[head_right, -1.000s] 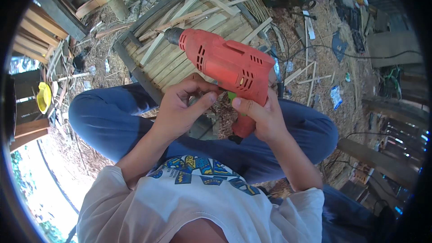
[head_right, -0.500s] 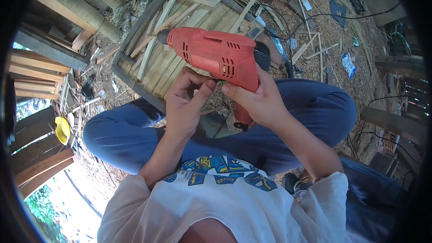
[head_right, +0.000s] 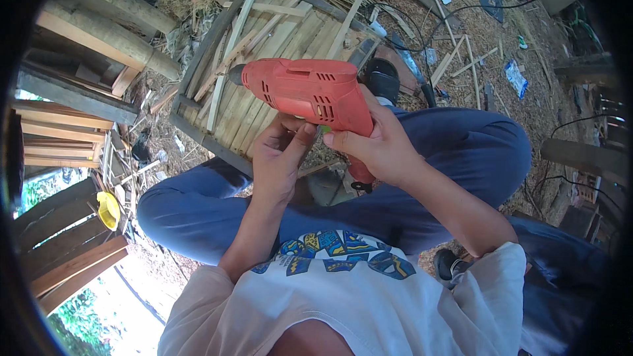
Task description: The person uses a drill to make holes in wooden slats on a frame, then marks a piece of wood using a square and a pen.
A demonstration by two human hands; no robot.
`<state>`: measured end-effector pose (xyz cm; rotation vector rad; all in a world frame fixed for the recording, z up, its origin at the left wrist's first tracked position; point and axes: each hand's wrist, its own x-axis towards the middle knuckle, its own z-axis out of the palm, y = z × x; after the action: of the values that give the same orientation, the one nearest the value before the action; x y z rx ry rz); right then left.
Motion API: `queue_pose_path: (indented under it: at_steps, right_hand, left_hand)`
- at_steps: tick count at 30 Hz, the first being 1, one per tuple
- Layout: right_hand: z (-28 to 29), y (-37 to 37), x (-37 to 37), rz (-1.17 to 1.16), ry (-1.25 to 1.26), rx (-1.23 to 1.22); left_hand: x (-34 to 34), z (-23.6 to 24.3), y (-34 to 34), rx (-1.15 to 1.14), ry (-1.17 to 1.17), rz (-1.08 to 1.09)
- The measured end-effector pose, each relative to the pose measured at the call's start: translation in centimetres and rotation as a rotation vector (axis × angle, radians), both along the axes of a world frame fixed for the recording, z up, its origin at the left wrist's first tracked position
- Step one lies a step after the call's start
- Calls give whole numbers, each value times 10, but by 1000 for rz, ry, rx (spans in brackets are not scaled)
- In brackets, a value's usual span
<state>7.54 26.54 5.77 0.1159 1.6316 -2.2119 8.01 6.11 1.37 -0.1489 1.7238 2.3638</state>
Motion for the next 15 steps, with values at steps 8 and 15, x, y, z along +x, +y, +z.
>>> queue_pose_path:
  at_steps: [8, 15]
  right_hand:
    - [-6, 6, 3, 42, -64, -58]
    - [-5, 2, 11, 8, 16, -84]
  left_hand:
    - [1, 2, -3, 195, -142, -39]
    - [-1, 1, -5, 145, -198, -4]
